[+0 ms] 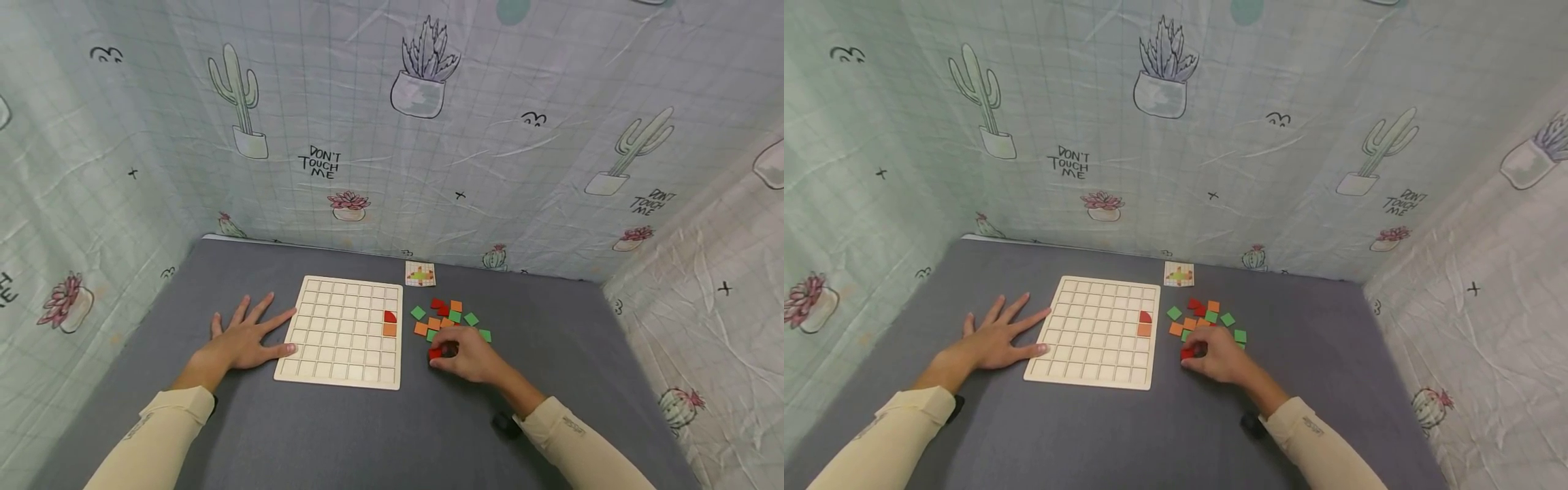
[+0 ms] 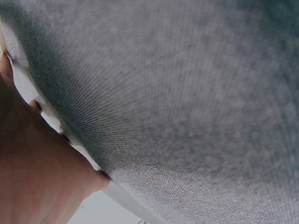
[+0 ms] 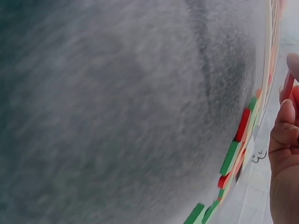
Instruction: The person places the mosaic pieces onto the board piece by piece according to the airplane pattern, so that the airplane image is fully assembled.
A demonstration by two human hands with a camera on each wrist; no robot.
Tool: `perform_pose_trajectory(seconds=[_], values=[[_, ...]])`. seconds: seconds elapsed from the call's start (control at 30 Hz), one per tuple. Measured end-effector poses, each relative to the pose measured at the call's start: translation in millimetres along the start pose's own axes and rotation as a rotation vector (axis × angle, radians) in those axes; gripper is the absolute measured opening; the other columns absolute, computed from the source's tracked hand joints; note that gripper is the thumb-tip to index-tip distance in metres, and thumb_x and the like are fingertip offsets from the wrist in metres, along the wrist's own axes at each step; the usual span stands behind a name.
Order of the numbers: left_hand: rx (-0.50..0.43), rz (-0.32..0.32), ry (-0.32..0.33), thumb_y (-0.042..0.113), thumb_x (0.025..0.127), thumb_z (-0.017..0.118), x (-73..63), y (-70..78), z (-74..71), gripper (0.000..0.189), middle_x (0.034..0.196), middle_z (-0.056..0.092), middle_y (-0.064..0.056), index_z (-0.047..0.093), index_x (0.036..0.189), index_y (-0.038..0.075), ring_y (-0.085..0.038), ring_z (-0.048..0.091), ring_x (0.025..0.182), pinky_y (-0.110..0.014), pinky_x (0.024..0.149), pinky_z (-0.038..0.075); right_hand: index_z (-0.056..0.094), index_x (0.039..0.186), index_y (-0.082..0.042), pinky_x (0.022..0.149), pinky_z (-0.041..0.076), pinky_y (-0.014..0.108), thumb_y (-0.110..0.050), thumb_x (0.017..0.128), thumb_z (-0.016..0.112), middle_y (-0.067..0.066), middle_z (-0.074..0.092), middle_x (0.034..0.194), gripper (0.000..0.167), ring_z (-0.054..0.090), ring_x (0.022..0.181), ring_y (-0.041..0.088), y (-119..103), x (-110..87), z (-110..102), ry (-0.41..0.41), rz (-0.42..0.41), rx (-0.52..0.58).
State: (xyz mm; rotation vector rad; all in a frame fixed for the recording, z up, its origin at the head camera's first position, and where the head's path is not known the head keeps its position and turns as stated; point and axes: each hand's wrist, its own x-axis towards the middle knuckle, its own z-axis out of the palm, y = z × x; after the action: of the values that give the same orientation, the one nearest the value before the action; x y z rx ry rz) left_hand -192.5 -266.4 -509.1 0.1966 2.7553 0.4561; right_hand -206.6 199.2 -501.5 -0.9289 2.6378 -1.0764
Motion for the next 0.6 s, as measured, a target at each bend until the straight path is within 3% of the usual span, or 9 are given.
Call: perform_pose_trajectory(seconds=[0.17, 0.37, 0.6], values=[[-0.005, -0.002, 0.002, 0.087, 0.086, 0.054, 0.8, -0.6, 0.6, 0.094, 0.177, 0.004, -0.013, 0.031, 0.164, 0.039, -0.057, -0.004, 0.159, -0.091, 0.108, -0.009, 0.078, 0.094, -0.017, 0.062, 0.045, 0.022, -0.016, 0.083, 0.090, -0.004, 0.067, 0.081, 0.016, 0.050, 0.068, 0.004, -5, 8.3, 3, 0.004, 0.006, -0.030], [-0.010, -0.006, 0.003, 0.087, 0.086, 0.054, -0.6, -2.1, 0.7, 0.094, 0.178, 0.005, -0.013, 0.032, 0.164, 0.040, -0.057, -0.004, 0.159, -0.091, 0.107, -0.009, 0.078, 0.094, -0.017, 0.063, 0.044, 0.021, -0.015, 0.083, 0.089, -0.003, 0.067, 0.082, 0.016, 0.054, 0.069, 0.014, -10, 18.3, 8, 0.005, 0.011, -0.036], [-0.012, -0.002, -0.006, 0.085, 0.087, 0.056, 0.3, -0.4, -2.7, 0.093, 0.177, 0.005, -0.013, 0.032, 0.164, 0.039, -0.057, -0.004, 0.159, -0.091, 0.107, -0.009, 0.079, 0.096, -0.014, 0.063, 0.045, 0.021, -0.014, 0.083, 0.089, -0.002, 0.067, 0.084, 0.017, 0.050, 0.069, 0.004, -14, 25.1, 11, -0.006, 0.029, 0.004]])
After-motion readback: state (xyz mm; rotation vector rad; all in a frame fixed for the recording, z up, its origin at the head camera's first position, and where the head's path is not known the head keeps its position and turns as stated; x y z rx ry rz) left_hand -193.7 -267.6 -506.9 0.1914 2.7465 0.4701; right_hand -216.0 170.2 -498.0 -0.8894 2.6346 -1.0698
